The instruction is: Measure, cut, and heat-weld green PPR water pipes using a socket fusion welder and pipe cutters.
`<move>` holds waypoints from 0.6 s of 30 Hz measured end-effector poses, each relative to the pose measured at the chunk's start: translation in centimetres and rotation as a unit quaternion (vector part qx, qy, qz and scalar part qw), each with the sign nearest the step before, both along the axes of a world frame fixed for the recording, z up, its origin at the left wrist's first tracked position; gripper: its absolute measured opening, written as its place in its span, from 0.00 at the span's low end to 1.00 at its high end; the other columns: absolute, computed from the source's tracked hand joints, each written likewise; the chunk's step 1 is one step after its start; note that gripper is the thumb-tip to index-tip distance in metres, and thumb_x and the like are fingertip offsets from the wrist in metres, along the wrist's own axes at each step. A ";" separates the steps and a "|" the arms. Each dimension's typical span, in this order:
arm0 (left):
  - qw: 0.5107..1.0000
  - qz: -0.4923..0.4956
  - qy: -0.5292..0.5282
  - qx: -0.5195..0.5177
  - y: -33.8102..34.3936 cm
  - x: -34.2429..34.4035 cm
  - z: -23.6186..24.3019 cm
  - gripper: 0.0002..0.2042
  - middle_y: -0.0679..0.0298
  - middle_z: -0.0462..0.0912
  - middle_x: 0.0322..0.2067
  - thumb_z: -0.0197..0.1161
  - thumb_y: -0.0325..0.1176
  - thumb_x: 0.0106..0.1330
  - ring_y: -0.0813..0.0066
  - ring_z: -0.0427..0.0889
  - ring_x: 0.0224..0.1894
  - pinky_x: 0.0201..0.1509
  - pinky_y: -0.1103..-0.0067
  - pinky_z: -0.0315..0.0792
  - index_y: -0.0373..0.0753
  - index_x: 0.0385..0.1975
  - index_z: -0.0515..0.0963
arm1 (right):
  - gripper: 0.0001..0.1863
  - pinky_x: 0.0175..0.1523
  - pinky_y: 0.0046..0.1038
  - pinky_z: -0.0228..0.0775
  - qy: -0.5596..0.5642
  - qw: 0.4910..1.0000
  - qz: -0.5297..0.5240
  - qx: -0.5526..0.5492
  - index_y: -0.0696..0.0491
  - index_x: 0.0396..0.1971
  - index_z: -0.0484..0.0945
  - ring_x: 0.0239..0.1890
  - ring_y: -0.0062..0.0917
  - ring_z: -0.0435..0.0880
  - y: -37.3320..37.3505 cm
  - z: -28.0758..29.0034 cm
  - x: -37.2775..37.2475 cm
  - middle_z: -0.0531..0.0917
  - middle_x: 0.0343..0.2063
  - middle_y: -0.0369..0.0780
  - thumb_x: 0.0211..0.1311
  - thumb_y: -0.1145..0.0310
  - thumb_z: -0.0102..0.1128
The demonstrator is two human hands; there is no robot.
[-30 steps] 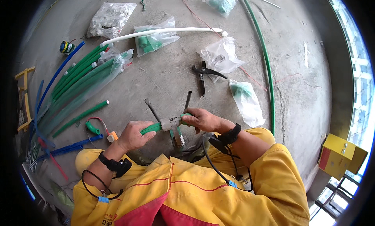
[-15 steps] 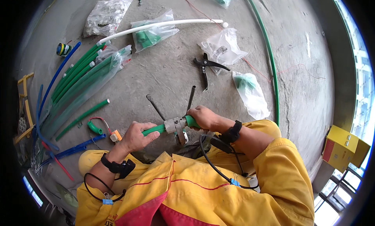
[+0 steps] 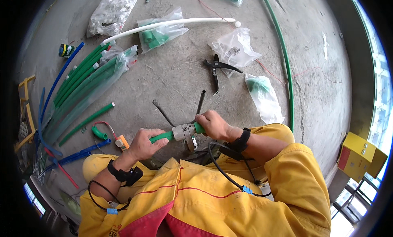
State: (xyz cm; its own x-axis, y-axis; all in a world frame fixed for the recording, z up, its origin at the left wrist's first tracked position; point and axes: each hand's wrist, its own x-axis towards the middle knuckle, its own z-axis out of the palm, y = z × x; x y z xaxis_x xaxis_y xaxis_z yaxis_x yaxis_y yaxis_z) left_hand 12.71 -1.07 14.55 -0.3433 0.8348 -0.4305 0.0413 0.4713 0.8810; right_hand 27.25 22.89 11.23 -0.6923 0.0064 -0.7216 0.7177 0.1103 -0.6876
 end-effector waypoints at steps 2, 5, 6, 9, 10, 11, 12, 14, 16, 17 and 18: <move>1.000 -0.005 0.005 -0.004 0.1 -0.1 -0.1 0.14 0.50 0.83 0.28 0.65 0.37 0.61 0.66 0.84 0.28 0.34 0.75 0.75 0.30 0.36 0.80 | 0.25 0.30 0.34 0.69 0.011 1.000 -0.004 0.010 0.63 0.22 0.76 0.20 0.32 0.78 -0.2 0.2 0.1 0.77 0.14 0.43 0.69 0.58 0.40; 1.000 -0.003 -0.016 -0.003 0.3 -0.2 0.0 0.14 0.50 0.83 0.28 0.65 0.38 0.61 0.65 0.84 0.29 0.35 0.75 0.75 0.30 0.36 0.81 | 0.25 0.30 0.35 0.68 0.032 0.999 -0.011 0.027 0.62 0.21 0.76 0.19 0.34 0.78 -0.3 0.3 0.1 0.76 0.14 0.45 0.70 0.59 0.40; 1.000 -0.013 -0.013 -0.011 0.3 -0.3 0.0 0.14 0.50 0.83 0.28 0.65 0.38 0.61 0.65 0.84 0.29 0.35 0.75 0.75 0.30 0.36 0.81 | 0.25 0.30 0.35 0.68 0.043 0.998 -0.013 0.032 0.62 0.21 0.75 0.19 0.35 0.78 -0.3 0.3 0.1 0.76 0.14 0.46 0.70 0.59 0.40; 0.999 -0.017 -0.020 -0.026 0.5 -0.3 0.1 0.14 0.49 0.83 0.28 0.65 0.37 0.61 0.64 0.84 0.29 0.36 0.75 0.75 0.31 0.36 0.81 | 0.25 0.30 0.36 0.68 0.086 0.994 0.003 0.067 0.62 0.21 0.75 0.20 0.39 0.77 -0.3 0.2 0.3 0.75 0.14 0.48 0.70 0.59 0.40; 0.999 -0.012 -0.028 -0.032 0.5 -0.3 0.1 0.14 0.49 0.83 0.28 0.66 0.37 0.61 0.63 0.84 0.30 0.36 0.75 0.75 0.31 0.36 0.81 | 0.25 0.30 0.36 0.68 0.086 0.994 0.004 0.067 0.62 0.21 0.75 0.20 0.39 0.77 -0.3 0.2 0.2 0.75 0.14 0.48 0.70 0.59 0.40; 0.999 -0.011 -0.029 -0.032 0.5 -0.4 0.0 0.14 0.49 0.83 0.28 0.66 0.37 0.61 0.63 0.84 0.30 0.36 0.75 0.75 0.31 0.36 0.81 | 0.24 0.30 0.37 0.68 0.098 0.993 0.008 0.069 0.62 0.21 0.75 0.20 0.41 0.77 -0.3 0.2 0.2 0.75 0.14 0.49 0.70 0.59 0.40; 0.999 -0.013 -0.023 -0.025 0.4 -0.4 -0.1 0.14 0.49 0.83 0.28 0.66 0.37 0.61 0.63 0.84 0.30 0.36 0.75 0.75 0.31 0.36 0.81 | 0.24 0.30 0.37 0.67 0.111 0.991 0.012 0.071 0.62 0.21 0.75 0.20 0.42 0.77 -0.3 0.3 0.1 0.75 0.14 0.49 0.70 0.59 0.40; 1.000 -0.013 -0.018 -0.018 0.5 -0.3 -0.3 0.14 0.49 0.83 0.28 0.66 0.37 0.61 0.63 0.85 0.30 0.36 0.75 0.75 0.31 0.36 0.81 | 0.24 0.30 0.37 0.68 0.128 0.988 0.020 0.085 0.62 0.21 0.75 0.20 0.43 0.77 -0.3 0.2 0.2 0.75 0.14 0.49 0.70 0.60 0.40; 0.999 -0.013 -0.022 -0.022 0.5 -0.4 -0.3 0.14 0.49 0.83 0.27 0.66 0.37 0.60 0.62 0.85 0.29 0.35 0.75 0.75 0.32 0.36 0.81 | 0.24 0.30 0.38 0.68 0.146 0.984 0.028 0.099 0.62 0.21 0.75 0.20 0.43 0.77 -0.4 0.2 0.2 0.75 0.14 0.49 0.70 0.60 0.40; 0.999 -0.012 -0.022 -0.024 0.5 -0.4 -0.2 0.14 0.49 0.83 0.27 0.66 0.37 0.60 0.62 0.85 0.29 0.35 0.75 0.75 0.32 0.36 0.81 | 0.24 0.30 0.37 0.68 0.133 0.987 0.022 0.088 0.62 0.21 0.75 0.21 0.43 0.78 -0.4 0.2 0.1 0.75 0.14 0.49 0.70 0.60 0.40; 1.000 -0.013 -0.019 -0.018 0.5 -0.4 -0.2 0.13 0.49 0.83 0.27 0.66 0.37 0.60 0.61 0.84 0.29 0.35 0.75 0.75 0.32 0.36 0.81 | 0.24 0.30 0.37 0.68 0.120 0.990 0.016 0.077 0.62 0.21 0.75 0.21 0.43 0.78 -0.4 0.2 0.0 0.76 0.15 0.49 0.70 0.60 0.40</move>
State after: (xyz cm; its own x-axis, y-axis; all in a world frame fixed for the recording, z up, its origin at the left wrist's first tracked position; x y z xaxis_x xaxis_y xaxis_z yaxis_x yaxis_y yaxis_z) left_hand 12.35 -0.61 14.34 -0.3056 0.8264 -0.4730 0.0213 0.5026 0.8643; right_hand 27.30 22.50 11.43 -0.8453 0.0790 -0.5284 0.5302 0.2459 -0.8114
